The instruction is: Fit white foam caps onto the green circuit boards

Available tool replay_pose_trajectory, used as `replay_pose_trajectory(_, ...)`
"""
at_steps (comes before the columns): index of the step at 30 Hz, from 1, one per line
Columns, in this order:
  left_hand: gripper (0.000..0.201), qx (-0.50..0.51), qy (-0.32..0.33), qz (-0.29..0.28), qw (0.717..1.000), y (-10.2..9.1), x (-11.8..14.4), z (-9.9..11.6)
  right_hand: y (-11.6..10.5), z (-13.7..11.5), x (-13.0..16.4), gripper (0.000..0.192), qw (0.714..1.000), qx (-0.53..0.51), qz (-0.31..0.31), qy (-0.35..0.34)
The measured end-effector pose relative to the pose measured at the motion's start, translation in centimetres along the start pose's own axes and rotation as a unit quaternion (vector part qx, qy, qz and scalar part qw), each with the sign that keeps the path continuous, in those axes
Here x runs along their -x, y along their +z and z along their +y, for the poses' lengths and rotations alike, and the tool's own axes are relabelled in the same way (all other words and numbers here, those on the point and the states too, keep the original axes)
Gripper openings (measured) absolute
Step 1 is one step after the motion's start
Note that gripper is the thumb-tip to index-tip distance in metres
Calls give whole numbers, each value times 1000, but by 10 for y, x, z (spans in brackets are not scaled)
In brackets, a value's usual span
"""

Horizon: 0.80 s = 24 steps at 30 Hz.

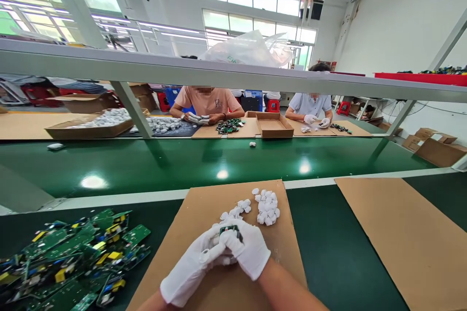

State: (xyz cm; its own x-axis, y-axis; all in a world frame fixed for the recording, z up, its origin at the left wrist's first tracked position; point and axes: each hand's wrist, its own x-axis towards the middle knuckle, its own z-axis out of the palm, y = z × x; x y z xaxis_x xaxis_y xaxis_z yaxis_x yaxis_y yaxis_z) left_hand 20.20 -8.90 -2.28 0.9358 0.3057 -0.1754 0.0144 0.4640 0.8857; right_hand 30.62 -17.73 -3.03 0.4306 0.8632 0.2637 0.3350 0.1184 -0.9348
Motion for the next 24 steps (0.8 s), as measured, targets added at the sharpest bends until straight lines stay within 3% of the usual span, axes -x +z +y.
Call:
replay_pose_trajectory(3, 35, 10, 3, 42, 999, -1, 0, 0, 1, 8, 3, 33, 1000, -4, 5, -5)
replay_pose_trajectory(6, 41, 3, 29, 96, 995, -8, -3, 15, 4, 16, 8, 47, 998, 27, 50, -12)
replay_pose_trajectory(8, 44, -32, 54, 132, 989, -21, -14, 30, 6, 18, 9, 53, 997, 48, 64, -20)
replay_pose_trajectory(11, 44, -165, 99, 148, 970, -50, -52, 54, 9, 12, 6, 46, 997, 41, 46, -53)
replay_pose_trajectory(13, 49, -303, 131, 187, 925, -74, -86, 64, 9, 6, 3, 40, 994, 39, 38, -90)
replay_pose_trajectory(14, 52, -394, 128, 216, 884, -86, -103, 67, 8, 3, 1, 38, 993, 43, 39, -107)
replay_pose_trajectory(18, 51, -493, 89, 284, 817, -128, -158, 72, 5, 0, -1, 38, 991, 47, 40, -116)
replay_pose_trajectory(21, 49, -566, 49, 323, 757, -148, -176, 75, 3, -1, -1, 39, 993, 53, 26, -104)
replay_pose_trajectory(24, 47, -628, 18, 325, 707, -161, -181, 81, 3, -2, -1, 43, 993, 70, 12, -90)
